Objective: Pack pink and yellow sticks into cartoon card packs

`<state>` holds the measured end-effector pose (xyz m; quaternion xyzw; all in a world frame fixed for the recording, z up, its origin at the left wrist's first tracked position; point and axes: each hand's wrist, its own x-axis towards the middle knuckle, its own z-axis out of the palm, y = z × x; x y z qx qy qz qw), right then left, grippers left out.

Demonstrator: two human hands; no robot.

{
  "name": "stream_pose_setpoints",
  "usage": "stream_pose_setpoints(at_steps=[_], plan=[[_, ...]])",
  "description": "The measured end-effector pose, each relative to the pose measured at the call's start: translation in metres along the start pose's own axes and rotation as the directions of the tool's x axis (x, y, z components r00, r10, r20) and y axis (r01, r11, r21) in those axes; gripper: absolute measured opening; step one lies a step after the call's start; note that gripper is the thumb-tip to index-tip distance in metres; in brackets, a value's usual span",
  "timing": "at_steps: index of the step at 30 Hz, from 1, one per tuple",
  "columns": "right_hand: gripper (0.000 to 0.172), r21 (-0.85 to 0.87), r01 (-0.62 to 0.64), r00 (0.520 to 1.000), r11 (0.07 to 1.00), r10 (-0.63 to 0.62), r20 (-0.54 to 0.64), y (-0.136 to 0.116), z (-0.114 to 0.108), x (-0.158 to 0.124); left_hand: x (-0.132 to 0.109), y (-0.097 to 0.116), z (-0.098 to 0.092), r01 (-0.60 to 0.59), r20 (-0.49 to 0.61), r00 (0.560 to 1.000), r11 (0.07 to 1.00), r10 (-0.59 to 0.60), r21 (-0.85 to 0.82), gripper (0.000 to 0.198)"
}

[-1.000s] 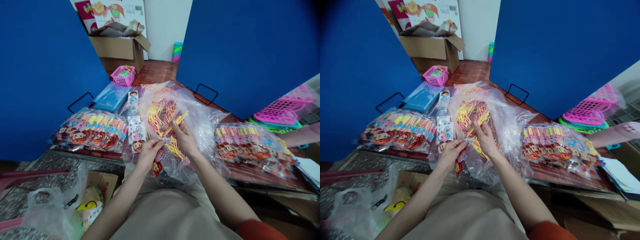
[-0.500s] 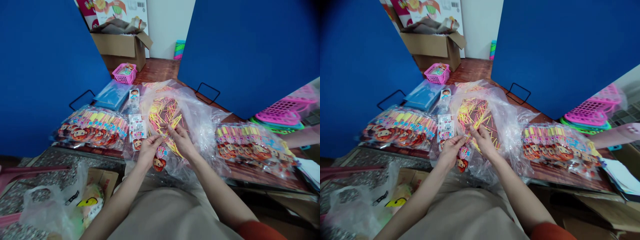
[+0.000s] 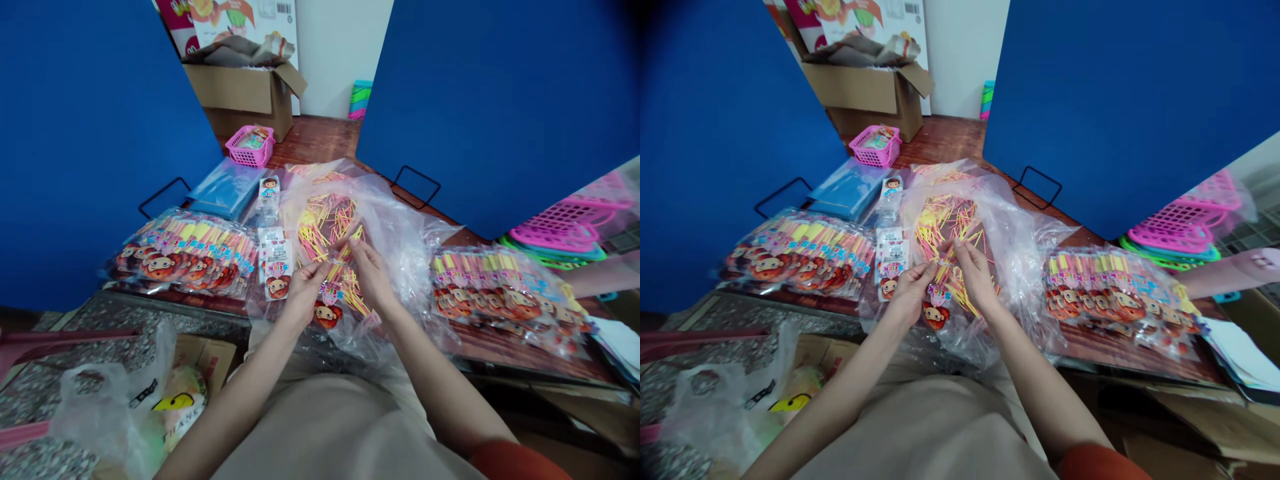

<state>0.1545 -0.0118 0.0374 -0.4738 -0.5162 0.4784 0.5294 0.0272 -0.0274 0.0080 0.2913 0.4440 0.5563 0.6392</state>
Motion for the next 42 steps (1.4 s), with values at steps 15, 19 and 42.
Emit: stream_pose_setpoints(at_steps=[15,19,42], plan=[[0.029,-0.315,0.255,0.967,0.914,-0.249,0.062,0.001,-0.014,-0.006,-0.004,0.005,0.006,0.000,0.015,1.000,0.997,0.001,-0.072,0.034],[0.030,-0.339,0.285,0.958,0.896,-0.281,0.061,-0.002,-0.016,-0.008,-0.005,0.005,0.004,-0.011,0.024,1.000,0.998,0.012,-0.055,0.031],[0.033,-0.416,0.380,0.921,0.826,-0.295,0.255,-0.068,-0.036,0.007,-0.009,0.061,-0.020,-0.385,0.115,0.922,0.841,0.370,0.380,0.048]])
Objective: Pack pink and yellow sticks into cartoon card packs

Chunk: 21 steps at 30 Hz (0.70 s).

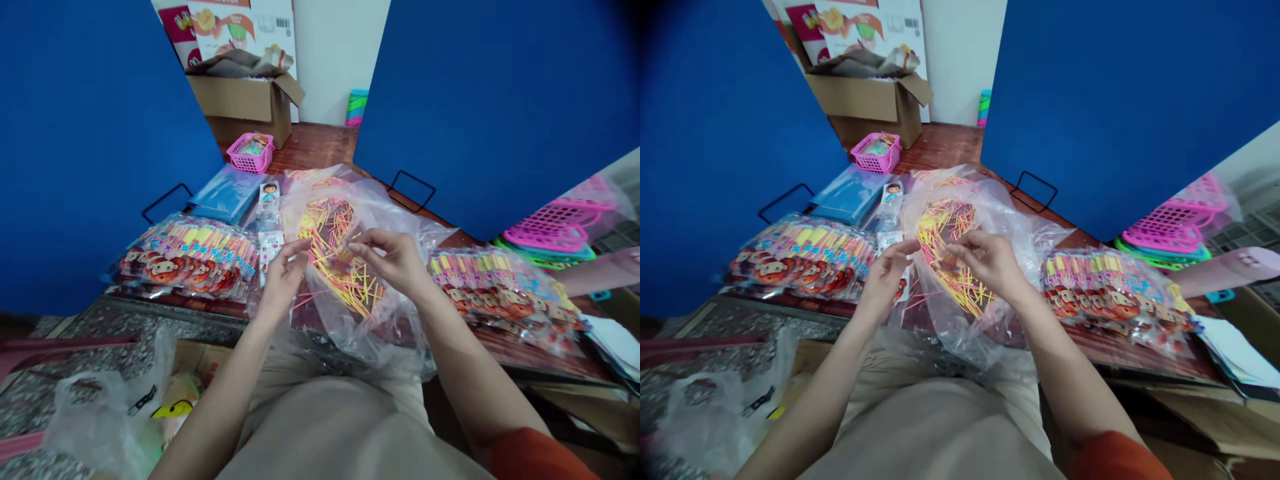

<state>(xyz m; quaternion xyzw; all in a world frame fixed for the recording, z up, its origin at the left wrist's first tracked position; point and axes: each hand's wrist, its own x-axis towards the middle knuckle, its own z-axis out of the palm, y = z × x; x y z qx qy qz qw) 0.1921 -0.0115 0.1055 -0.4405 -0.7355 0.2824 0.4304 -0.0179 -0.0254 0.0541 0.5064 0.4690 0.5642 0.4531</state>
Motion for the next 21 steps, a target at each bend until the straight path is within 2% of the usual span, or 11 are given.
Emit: stream_pose_setpoints(at_steps=[3,6,8,10,18,21], plan=[[0.035,0.126,-0.058,0.998,0.990,0.056,0.023,0.006,0.003,0.002,-0.003,0.002,0.006,0.026,0.143,0.989,0.995,-0.039,0.092,0.051],[0.039,0.168,-0.105,0.994,0.980,0.099,0.039,0.013,0.009,0.002,-0.009,-0.001,0.017,0.244,0.291,0.926,0.969,-0.241,0.028,0.042],[0.041,0.196,-0.135,0.991,0.971,0.131,0.035,0.018,0.013,0.001,-0.012,-0.003,0.023,0.388,0.336,0.874,0.921,-0.351,-0.047,0.040],[0.042,0.212,-0.154,0.988,0.965,0.145,0.058,0.023,0.015,-0.001,-0.015,-0.005,0.025,0.442,0.332,0.859,0.892,-0.390,-0.095,0.040],[0.040,0.026,-0.140,0.964,0.990,0.130,0.233,0.038,0.013,-0.011,-0.020,-0.022,0.023,0.395,0.214,0.905,0.914,-0.368,-0.095,0.030],[0.039,0.101,-0.163,0.966,0.981,0.138,0.216,0.037,0.013,-0.013,-0.023,-0.025,0.025,0.407,0.222,0.900,0.907,-0.376,-0.113,0.030]])
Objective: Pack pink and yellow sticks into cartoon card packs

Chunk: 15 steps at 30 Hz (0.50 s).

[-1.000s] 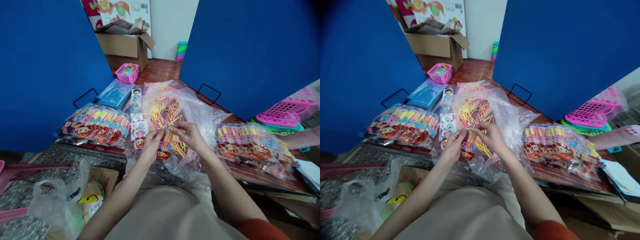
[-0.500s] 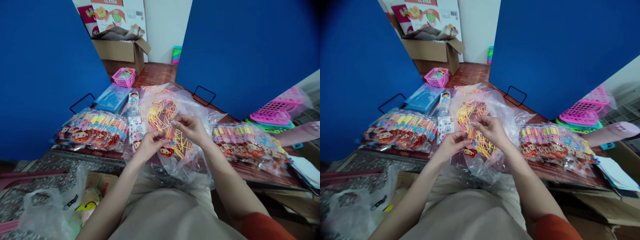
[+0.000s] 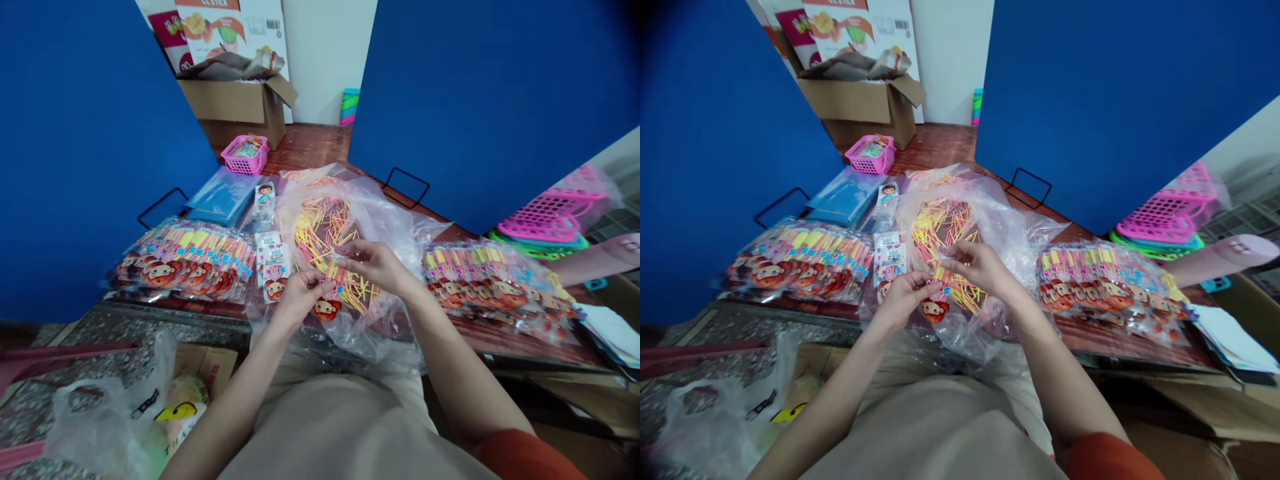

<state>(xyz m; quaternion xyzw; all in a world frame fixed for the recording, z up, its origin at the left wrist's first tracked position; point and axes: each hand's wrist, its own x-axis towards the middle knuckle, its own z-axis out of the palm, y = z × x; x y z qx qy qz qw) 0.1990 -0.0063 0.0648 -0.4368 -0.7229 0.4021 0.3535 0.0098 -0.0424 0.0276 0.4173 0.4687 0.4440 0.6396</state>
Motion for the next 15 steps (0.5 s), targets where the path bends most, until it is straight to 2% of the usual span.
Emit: stream_pose_setpoints(at_steps=[2,5,8,13,15], plan=[[0.039,0.039,0.004,1.000,0.999,-0.003,-0.017,-0.0009,0.0023,-0.0012,-0.0009,-0.0008,0.0013,0.012,0.002,1.000,1.000,-0.012,-0.007,0.031],[0.041,-0.002,0.011,1.000,1.000,-0.011,-0.013,-0.0025,0.0057,-0.0033,-0.0019,-0.0010,0.0024,0.020,-0.016,1.000,1.000,-0.020,-0.005,0.032],[0.040,0.078,0.001,0.999,0.997,0.003,-0.046,-0.0028,0.0066,-0.0044,-0.0025,-0.0012,0.0028,0.042,-0.003,0.999,0.999,-0.042,-0.010,0.033],[0.044,0.094,-0.045,0.999,0.995,0.042,0.027,0.0005,0.0063,-0.0032,-0.0034,-0.0034,0.0045,0.048,-0.020,0.999,0.998,-0.048,-0.044,0.033],[0.043,0.169,-0.071,0.996,0.983,0.080,-0.046,0.0035,0.0072,-0.0019,-0.0041,-0.0044,0.0049,0.061,-0.029,0.998,0.994,-0.064,-0.088,0.035]])
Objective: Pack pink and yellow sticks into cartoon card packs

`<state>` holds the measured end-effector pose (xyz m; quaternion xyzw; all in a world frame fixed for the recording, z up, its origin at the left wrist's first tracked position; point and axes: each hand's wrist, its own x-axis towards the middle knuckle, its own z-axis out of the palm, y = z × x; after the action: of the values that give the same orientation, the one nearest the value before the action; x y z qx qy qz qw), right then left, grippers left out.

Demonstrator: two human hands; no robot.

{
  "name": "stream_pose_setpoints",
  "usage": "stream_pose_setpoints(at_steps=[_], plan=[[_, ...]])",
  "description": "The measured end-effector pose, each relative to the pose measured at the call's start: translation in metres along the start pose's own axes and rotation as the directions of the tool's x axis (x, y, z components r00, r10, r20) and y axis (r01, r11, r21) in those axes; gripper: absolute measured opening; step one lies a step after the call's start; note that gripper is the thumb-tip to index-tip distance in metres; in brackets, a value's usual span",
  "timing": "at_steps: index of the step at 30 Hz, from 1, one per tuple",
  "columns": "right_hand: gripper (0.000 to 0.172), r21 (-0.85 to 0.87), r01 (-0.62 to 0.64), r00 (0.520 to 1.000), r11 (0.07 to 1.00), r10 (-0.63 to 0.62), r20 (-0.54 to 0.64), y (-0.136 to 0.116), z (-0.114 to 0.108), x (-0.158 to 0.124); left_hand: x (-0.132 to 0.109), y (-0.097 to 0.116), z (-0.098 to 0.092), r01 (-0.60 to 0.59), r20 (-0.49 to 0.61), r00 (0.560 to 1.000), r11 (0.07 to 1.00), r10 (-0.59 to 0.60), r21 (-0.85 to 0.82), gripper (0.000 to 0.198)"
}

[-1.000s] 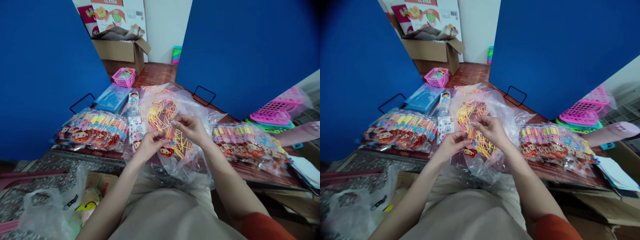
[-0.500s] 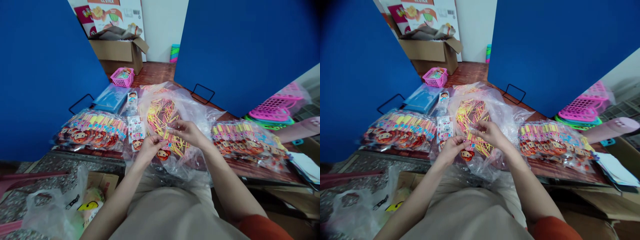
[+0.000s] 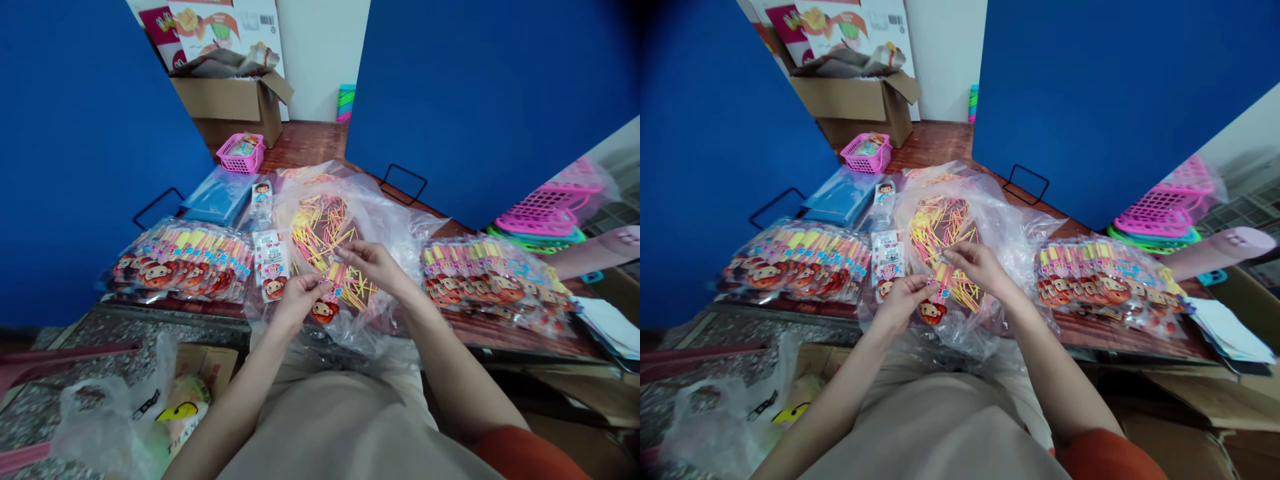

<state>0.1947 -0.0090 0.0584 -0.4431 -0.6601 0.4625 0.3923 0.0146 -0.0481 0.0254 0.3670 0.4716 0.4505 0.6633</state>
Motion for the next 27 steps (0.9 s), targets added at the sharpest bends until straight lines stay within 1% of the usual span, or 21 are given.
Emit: stream_pose_setpoints(at_steps=[3,5,6,7,8,9,11,12,13,15,18,20,22,25,27], plan=[[0.044,0.161,-0.062,0.985,0.985,0.086,-0.148,0.010,0.001,0.003,0.000,-0.001,-0.003,0.005,-0.037,0.999,0.998,-0.008,-0.069,0.041],[0.046,0.175,-0.108,0.972,0.979,0.141,-0.189,0.021,0.001,0.006,0.000,-0.001,-0.008,0.010,-0.072,0.997,0.993,-0.018,-0.119,0.041],[0.045,0.120,-0.125,0.968,0.985,0.147,-0.203,0.027,0.001,0.007,0.000,0.000,-0.012,0.012,-0.096,0.995,0.989,-0.026,-0.149,0.039],[0.042,0.019,-0.137,0.966,0.990,0.138,-0.219,0.034,0.000,0.008,0.001,0.001,-0.016,0.012,-0.121,0.992,0.984,-0.034,-0.178,0.038],[0.038,-0.119,-0.148,0.967,0.982,0.119,-0.227,0.040,0.000,0.008,0.001,0.002,-0.021,0.008,-0.148,0.988,0.979,-0.039,-0.203,0.037],[0.033,-0.270,-0.162,0.968,0.949,0.101,-0.228,0.045,0.000,0.009,0.002,0.004,-0.026,-0.002,-0.175,0.984,0.975,-0.039,-0.224,0.038],[0.025,-0.530,-0.213,0.970,0.820,0.113,-0.216,0.051,0.000,0.010,0.002,0.007,-0.036,-0.031,-0.226,0.974,0.967,-0.028,-0.252,0.039],[0.023,-0.614,-0.248,0.966,0.749,0.145,-0.212,0.052,0.001,0.012,0.002,0.009,-0.040,-0.042,-0.243,0.970,0.963,-0.025,-0.265,0.040],[0.023,-0.667,-0.281,0.959,0.690,0.184,-0.214,0.052,0.003,0.013,0.002,0.010,-0.044,-0.050,-0.256,0.966,0.959,-0.025,-0.280,0.041],[0.026,-0.724,-0.334,0.942,0.603,0.248,-0.227,0.051,0.007,0.019,0.002,0.012,-0.049,-0.057,-0.274,0.961,0.955,-0.026,-0.292,0.042],[0.031,-0.755,-0.393,0.914,0.526,0.314,-0.257,0.051,0.017,0.032,0.001,0.012,-0.050,-0.070,-0.289,0.957,0.965,-0.006,-0.254,0.042],[0.033,-0.742,-0.432,0.894,0.513,0.355,-0.275,0.054,0.023,0.041,0.001,0.012,-0.047,-0.087,-0.282,0.959,0.973,0.023,-0.214,0.041],[0.030,-0.709,-0.451,0.886,0.542,0.369,-0.282,0.059,0.027,0.049,0.001,0.011,-0.044,-0.107,-0.274,0.960,0.976,0.051,-0.190,0.040],[0.020,-0.666,-0.446,0.892,0.597,0.356,-0.278,0.064,0.025,0.053,0.001,0.008,-0.043,-0.101,-0.285,0.958,0.977,0.044,-0.189,0.040],[0.019,-0.632,-0.437,0.899,0.641,0.343,-0.273,0.065,0.020,0.051,0.002,0.006,-0.044,-0.078,-0.284,0.959,0.978,0.020,-0.193,0.041]])
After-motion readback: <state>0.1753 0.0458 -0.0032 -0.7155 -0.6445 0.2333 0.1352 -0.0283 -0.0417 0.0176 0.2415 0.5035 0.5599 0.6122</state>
